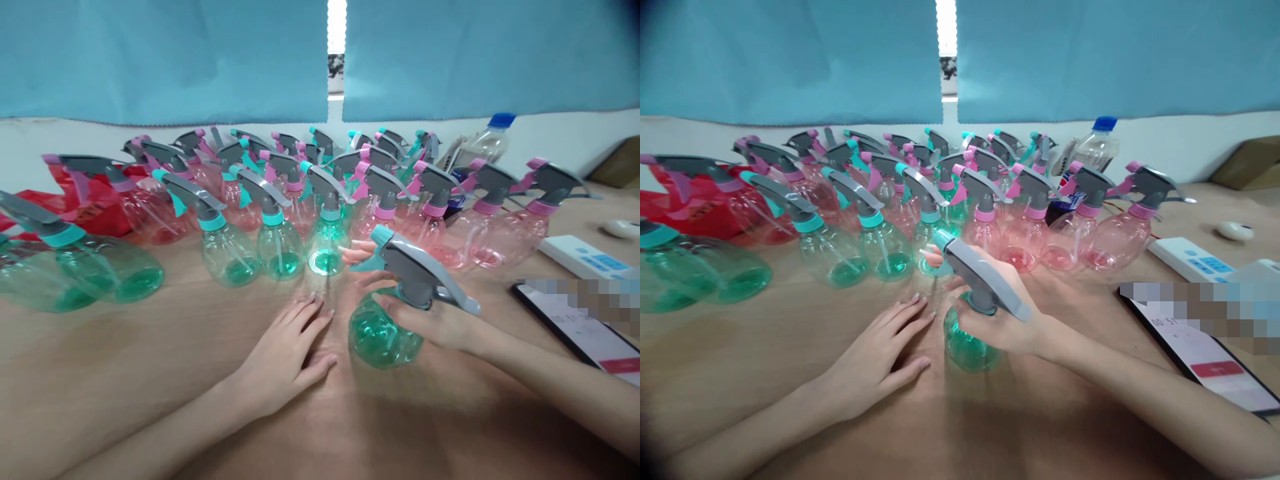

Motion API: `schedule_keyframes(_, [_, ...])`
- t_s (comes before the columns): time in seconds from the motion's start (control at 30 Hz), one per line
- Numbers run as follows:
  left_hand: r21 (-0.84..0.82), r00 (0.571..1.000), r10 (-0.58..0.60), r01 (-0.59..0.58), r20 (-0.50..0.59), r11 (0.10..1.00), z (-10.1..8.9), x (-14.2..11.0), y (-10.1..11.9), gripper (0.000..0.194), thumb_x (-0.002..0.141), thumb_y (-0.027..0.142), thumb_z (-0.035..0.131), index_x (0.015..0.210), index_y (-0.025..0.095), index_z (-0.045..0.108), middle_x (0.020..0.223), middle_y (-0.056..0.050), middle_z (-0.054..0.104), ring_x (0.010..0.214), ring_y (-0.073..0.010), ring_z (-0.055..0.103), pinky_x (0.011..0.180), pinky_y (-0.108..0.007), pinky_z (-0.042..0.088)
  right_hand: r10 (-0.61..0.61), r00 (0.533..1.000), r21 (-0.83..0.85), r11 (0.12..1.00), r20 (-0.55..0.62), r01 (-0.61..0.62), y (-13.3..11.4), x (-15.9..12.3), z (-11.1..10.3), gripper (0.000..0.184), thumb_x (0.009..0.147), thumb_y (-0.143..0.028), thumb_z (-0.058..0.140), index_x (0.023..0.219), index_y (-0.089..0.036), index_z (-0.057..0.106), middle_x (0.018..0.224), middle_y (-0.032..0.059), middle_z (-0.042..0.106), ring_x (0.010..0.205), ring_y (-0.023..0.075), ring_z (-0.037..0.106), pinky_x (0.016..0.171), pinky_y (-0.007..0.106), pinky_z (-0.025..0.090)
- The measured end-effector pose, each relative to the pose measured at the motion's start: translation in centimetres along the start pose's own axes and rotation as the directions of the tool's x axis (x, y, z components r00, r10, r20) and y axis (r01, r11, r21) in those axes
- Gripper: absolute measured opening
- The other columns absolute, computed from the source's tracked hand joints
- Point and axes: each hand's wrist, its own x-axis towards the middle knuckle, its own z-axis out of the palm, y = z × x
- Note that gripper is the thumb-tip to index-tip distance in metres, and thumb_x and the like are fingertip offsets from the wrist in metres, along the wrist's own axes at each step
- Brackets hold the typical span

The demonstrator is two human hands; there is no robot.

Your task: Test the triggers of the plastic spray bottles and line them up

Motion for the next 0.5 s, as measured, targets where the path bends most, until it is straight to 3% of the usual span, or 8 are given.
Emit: schedule_keyframes(0.5, [-0.005,1.0,-0.002,0.002,0.001,1.0,-0.16,0.03,0.1,0.057,0.095,0.05,0.046,0.14,0.015,0.044,0.15,-0.014,0.038,0.14,-0.0301,0.03,0.113,-0.051,0.026,0.022,1.0,0.039,0.999,-0.002,-0.022,0.01,0.04,0.0,0.053,0.073,-0.006,0.052,0.122,-0.027,0.052,0.126,0.0057,0.062,0.093,0.0181,0.07,0.078,0.034,0.062])
